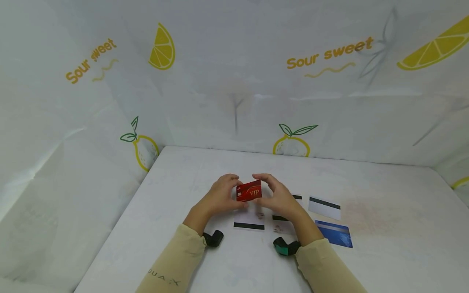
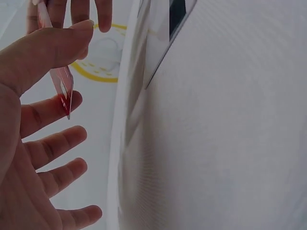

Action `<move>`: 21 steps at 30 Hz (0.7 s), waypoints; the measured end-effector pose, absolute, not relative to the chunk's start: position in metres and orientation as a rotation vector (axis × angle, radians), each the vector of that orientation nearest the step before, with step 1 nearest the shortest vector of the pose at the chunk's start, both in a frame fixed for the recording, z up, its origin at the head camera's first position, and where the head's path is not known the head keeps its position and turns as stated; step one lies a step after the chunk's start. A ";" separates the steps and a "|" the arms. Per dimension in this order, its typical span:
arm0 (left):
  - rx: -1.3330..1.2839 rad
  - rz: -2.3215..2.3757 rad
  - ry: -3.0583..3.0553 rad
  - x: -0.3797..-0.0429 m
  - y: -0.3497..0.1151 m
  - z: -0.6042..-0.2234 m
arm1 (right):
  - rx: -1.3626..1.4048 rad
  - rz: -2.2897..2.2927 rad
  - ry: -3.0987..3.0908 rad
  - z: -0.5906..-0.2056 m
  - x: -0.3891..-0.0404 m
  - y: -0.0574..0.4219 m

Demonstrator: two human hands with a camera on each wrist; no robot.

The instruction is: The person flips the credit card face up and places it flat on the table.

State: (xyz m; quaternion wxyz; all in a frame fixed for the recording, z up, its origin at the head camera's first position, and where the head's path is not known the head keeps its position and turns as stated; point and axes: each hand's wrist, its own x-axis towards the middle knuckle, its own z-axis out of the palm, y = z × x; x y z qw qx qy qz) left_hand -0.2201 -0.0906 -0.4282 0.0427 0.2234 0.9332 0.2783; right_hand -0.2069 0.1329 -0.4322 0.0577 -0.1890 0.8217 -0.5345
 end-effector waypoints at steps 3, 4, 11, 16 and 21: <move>0.678 0.805 2.879 -0.220 -0.092 -0.428 | -0.561 -1.411 2.642 -0.433 -0.208 0.133; 0.676 0.794 2.886 -0.220 -0.093 -0.428 | -0.565 -1.352 2.684 -0.434 -0.208 0.132; 0.705 0.736 2.922 -0.222 -0.094 -0.431 | -0.612 -1.108 2.818 -0.434 -0.208 0.133; 0.693 0.684 2.916 -0.224 -0.093 -0.435 | -0.555 -0.998 2.824 -0.433 -0.207 0.132; 0.687 0.631 2.904 -0.223 -0.091 -0.436 | -0.510 -0.922 2.818 -0.435 -0.209 0.132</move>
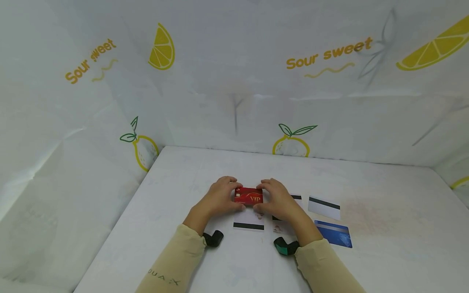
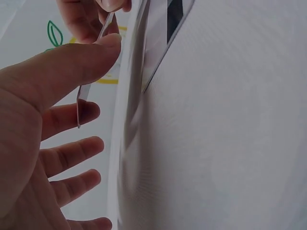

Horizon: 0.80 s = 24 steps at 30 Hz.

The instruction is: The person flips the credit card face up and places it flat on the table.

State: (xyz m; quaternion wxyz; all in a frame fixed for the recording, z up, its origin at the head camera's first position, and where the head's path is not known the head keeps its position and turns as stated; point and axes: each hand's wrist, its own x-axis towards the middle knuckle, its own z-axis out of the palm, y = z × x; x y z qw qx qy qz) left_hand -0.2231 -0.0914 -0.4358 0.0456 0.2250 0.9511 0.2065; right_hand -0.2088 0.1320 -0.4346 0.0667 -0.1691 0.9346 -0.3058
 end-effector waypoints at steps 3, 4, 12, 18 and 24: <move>0.648 0.621 2.881 -0.221 -0.091 -0.435 | -0.506 -0.892 2.823 -0.437 -0.211 0.132; 0.634 0.617 2.873 -0.221 -0.091 -0.434 | -0.503 -0.888 2.823 -0.438 -0.211 0.132; 0.556 0.566 2.849 -0.218 -0.091 -0.435 | -0.496 -0.834 2.830 -0.444 -0.211 0.133; 0.549 0.585 2.850 -0.218 -0.090 -0.436 | -0.473 -0.787 2.845 -0.443 -0.209 0.132; 0.552 0.578 2.861 -0.217 -0.091 -0.436 | -0.460 -0.774 2.847 -0.443 -0.208 0.132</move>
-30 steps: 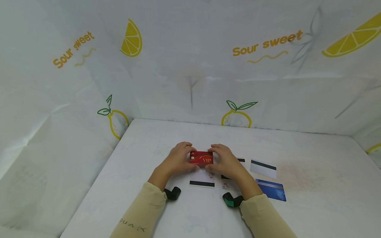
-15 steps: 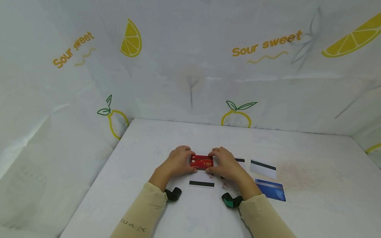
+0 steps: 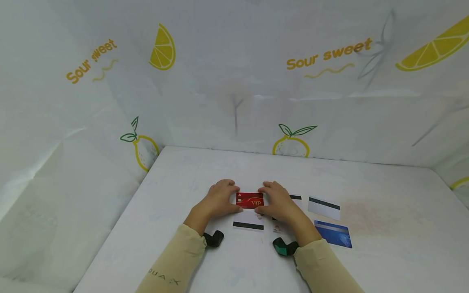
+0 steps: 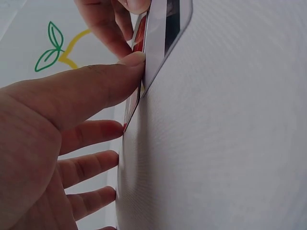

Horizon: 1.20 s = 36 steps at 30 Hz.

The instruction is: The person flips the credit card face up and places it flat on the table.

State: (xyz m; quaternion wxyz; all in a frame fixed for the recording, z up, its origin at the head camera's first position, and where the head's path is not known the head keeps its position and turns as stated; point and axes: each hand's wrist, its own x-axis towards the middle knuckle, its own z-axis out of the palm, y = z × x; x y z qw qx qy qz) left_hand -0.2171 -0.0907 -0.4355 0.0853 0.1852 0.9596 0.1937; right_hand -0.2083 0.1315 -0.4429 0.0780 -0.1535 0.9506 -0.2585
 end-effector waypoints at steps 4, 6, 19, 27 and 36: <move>0.549 0.575 2.863 -0.217 -0.090 -0.435 | -0.456 -0.780 2.841 -0.443 -0.208 0.132; 0.545 0.576 2.865 -0.217 -0.090 -0.435 | -0.458 -0.782 2.838 -0.443 -0.208 0.133; 0.515 0.591 2.880 -0.217 -0.088 -0.437 | -0.466 -0.794 2.839 -0.446 -0.211 0.134; 0.522 0.580 2.880 -0.217 -0.088 -0.437 | -0.471 -0.791 2.842 -0.447 -0.211 0.135; 0.523 0.565 2.875 -0.218 -0.088 -0.438 | -0.488 -0.782 2.849 -0.446 -0.211 0.135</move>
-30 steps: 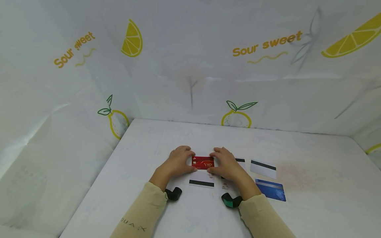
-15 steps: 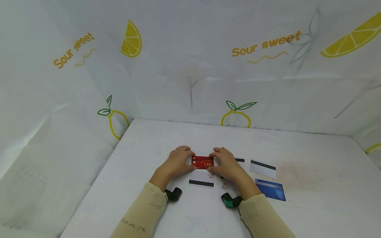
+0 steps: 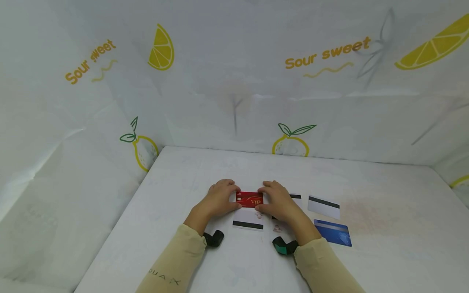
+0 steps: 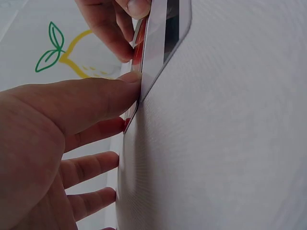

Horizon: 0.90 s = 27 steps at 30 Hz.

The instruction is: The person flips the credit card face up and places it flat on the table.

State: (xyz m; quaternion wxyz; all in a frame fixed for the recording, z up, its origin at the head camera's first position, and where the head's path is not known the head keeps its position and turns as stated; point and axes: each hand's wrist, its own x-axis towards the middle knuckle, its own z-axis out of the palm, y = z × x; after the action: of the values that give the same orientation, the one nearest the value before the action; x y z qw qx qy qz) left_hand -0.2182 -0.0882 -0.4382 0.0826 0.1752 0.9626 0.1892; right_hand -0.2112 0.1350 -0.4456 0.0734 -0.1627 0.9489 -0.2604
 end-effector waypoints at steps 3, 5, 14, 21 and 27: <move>0.538 0.567 2.868 -0.219 -0.090 -0.435 | -0.497 -0.784 2.854 -0.442 -0.212 0.135; 0.533 0.587 2.853 -0.218 -0.093 -0.432 | -0.495 -0.792 2.846 -0.441 -0.212 0.134; 0.458 0.787 2.709 -0.205 -0.109 -0.428 | -0.411 -0.843 2.793 -0.437 -0.203 0.135; 0.484 0.778 2.704 -0.200 -0.113 -0.426 | -0.419 -0.885 2.826 -0.428 -0.190 0.140; 0.480 0.807 2.700 -0.192 -0.113 -0.428 | -0.424 -0.879 2.795 -0.426 -0.176 0.143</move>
State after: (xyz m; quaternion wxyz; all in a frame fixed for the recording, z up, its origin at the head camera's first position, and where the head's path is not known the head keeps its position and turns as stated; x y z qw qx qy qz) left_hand -0.1924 -0.1133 -0.4281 0.1412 0.1663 0.9351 0.2794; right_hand -0.1756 0.1426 -0.4264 0.0903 -0.1427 0.9402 -0.2958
